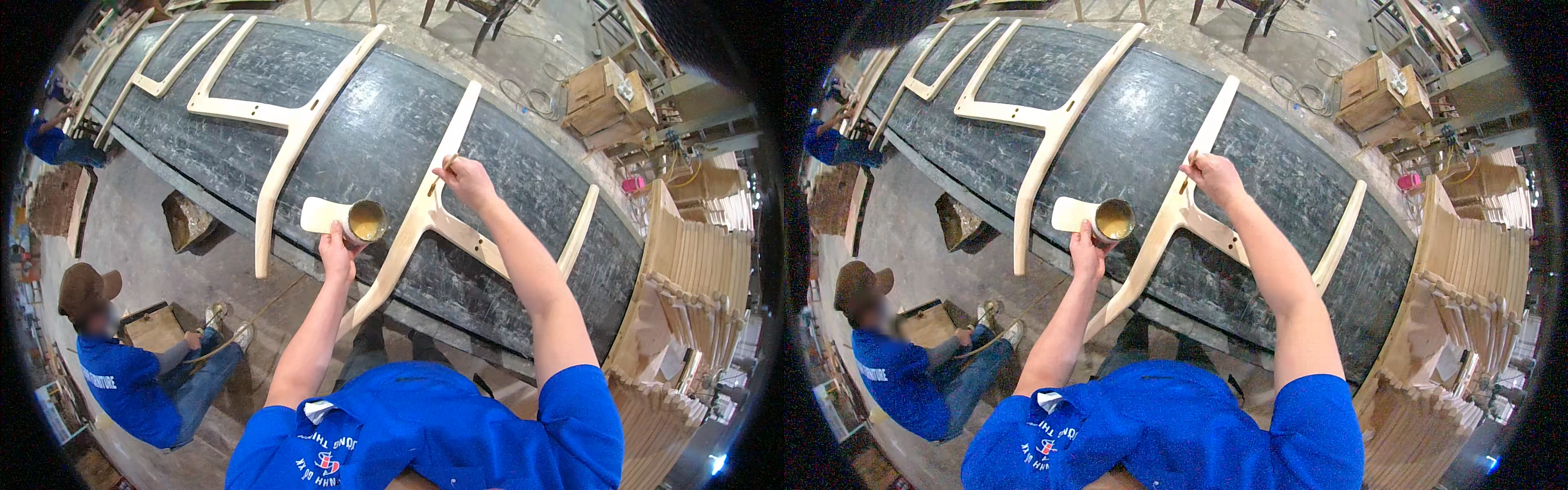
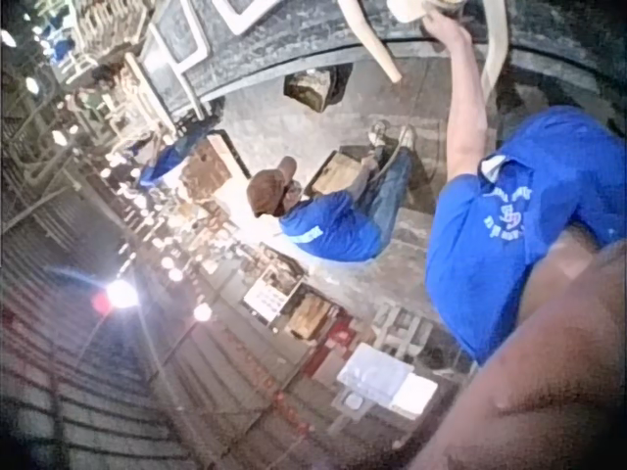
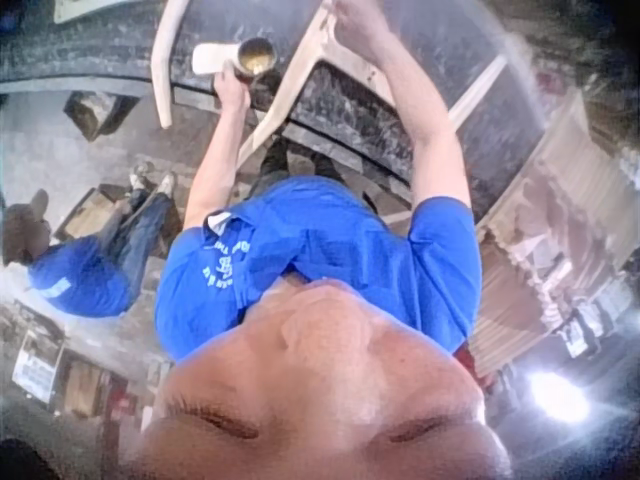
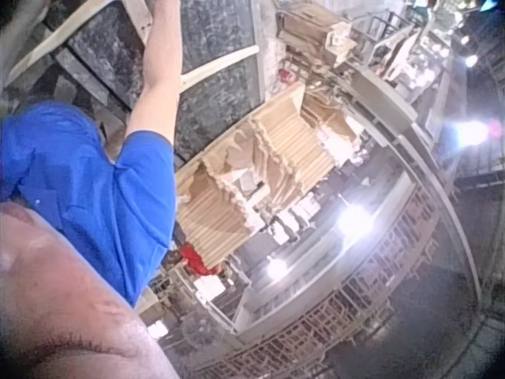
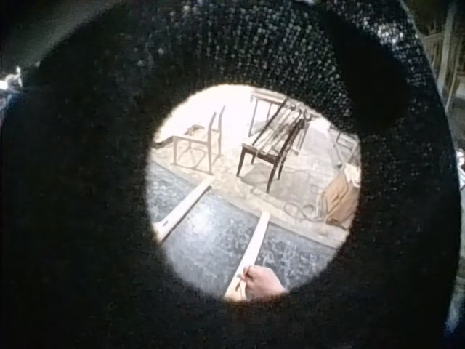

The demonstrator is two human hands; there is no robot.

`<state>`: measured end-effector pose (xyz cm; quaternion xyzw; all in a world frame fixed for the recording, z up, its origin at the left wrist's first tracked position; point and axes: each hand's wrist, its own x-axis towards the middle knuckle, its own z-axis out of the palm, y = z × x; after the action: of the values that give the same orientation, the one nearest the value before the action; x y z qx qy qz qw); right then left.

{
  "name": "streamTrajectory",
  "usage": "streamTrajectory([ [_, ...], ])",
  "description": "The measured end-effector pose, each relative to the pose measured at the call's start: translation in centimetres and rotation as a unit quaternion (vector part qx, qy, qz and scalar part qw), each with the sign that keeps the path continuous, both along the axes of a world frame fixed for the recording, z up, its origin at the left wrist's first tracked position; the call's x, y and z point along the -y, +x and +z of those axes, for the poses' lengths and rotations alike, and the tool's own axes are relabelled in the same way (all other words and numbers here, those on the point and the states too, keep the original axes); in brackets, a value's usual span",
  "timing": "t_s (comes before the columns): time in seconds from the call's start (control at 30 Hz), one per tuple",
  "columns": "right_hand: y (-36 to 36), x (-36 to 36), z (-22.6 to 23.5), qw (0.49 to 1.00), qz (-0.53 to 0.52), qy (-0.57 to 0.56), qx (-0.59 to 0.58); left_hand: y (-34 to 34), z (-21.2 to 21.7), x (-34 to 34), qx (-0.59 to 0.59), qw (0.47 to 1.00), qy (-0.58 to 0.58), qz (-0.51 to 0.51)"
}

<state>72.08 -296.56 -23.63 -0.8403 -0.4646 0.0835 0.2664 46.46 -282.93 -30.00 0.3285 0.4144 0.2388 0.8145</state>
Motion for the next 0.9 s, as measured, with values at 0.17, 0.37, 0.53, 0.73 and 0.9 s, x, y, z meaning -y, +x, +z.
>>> streamTrajectory([
  [0.17, 1.6, 0.8, 1.9, 0.965, 0.255, -0.063, 0.028, 2.0, 0.2, 1.5, 0.009, 1.0, 0.027, -0.011],
  [0.37, 0.4, 4.5, 4.8, 0.985, 0.134, 0.047, -0.097, 5.8, 0.3, 2.6, -0.012, 0.996, 0.089, -0.016],
  [0.53, -3.1, 8.5, 4.3, 0.929, -0.015, 0.235, -0.285, 7.8, 2.6, 4.9, 0.012, 0.991, 0.113, -0.072],
  [0.73, -6.8, 12.9, 3.4, 0.904, -0.071, 0.322, -0.272, 8.9, 7.2, 9.0, 0.099, 0.982, 0.152, -0.057],
  [0.9, -7.5, 15.2, 5.2, 0.82, -0.053, 0.443, -0.36, 8.9, 10.2, 10.7, 0.155, 0.971, 0.177, -0.04],
])
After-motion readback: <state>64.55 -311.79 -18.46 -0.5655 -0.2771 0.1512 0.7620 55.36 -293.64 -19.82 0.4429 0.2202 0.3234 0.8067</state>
